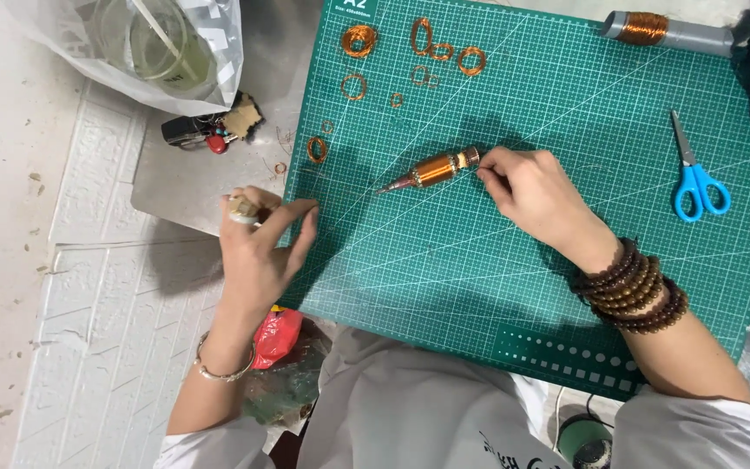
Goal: Inspecting and adjusting copper windings on a motor armature using a small hand tool
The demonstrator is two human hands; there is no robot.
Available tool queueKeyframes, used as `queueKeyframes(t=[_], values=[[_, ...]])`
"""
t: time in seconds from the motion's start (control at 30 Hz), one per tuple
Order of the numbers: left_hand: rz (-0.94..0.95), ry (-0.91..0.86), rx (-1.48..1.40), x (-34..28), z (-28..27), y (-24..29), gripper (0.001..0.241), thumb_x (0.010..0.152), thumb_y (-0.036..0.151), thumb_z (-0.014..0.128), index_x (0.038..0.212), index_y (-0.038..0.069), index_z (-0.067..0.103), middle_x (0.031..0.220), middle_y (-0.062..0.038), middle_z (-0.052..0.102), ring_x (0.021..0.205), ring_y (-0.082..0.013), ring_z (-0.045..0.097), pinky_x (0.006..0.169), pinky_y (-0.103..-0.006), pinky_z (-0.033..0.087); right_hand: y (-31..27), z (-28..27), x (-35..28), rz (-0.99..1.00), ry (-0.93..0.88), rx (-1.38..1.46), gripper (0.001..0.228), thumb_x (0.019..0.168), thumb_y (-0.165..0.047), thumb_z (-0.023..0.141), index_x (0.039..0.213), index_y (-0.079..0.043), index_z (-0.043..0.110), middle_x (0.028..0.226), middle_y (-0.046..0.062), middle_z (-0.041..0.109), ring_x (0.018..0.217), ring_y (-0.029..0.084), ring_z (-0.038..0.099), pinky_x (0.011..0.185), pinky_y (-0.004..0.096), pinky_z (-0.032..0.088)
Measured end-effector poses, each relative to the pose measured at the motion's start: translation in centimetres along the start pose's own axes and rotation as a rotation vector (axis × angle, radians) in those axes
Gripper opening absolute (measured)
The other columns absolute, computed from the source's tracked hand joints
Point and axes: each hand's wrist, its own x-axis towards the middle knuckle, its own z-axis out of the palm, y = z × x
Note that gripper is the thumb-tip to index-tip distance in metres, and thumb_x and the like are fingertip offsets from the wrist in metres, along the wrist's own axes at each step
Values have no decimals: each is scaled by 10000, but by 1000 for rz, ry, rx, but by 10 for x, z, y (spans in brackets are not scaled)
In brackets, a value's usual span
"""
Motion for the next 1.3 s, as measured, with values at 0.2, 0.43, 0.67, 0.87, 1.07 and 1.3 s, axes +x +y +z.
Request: queueKeyframes(t=[0.2,0.43,0.67,0.87,1.07,1.3], values=[[-72,47,32,-16,-12,-5,50,830,53,702,854,93,718,700,-40,412,617,-198,420,628,-319,361,2,3,0,-6,17,-5,77,864,23,588,818,27,650,455,46,525,392,162,483,421,250,400],[-103,119,222,-26,-27,-16,119,803,55,764,892,130,742,780,-47,410,686,-200,440,650,-320,392,-1,0,0,4,-1,-27,91,872,28,573,820,36,648,441,45,513,393,163,478,429,260,402],[-116,112,412,-29,-50,-20,101,841,107,793,911,163,747,735,-24,406,648,-190,451,685,-323,404,-3,-1,-3,46,-12,-24,93,874,23,568,831,43,648,450,64,522,404,173,496,442,263,408],[-482,-488,373,-42,-49,-20,157,820,226,676,953,172,739,884,-149,694,722,-412,656,626,-527,528,-2,-5,-4,90,-49,2,81,865,6,582,853,41,654,485,88,564,434,187,523,463,278,420],[-548,-765,324,-14,-49,7,276,878,278,548,1068,152,703,1048,-111,681,749,-390,687,640,-510,556,-4,-8,-7,120,-75,-31,108,882,-53,584,893,15,667,560,100,607,508,206,573,498,299,460],[-493,-728,155,-26,-31,-18,214,864,231,577,921,94,731,723,-163,672,650,-368,672,600,-450,536,-8,-31,6,-65,57,-363,238,987,-240,551,1000,-62,707,966,106,626,896,239,558,726,326,506]])
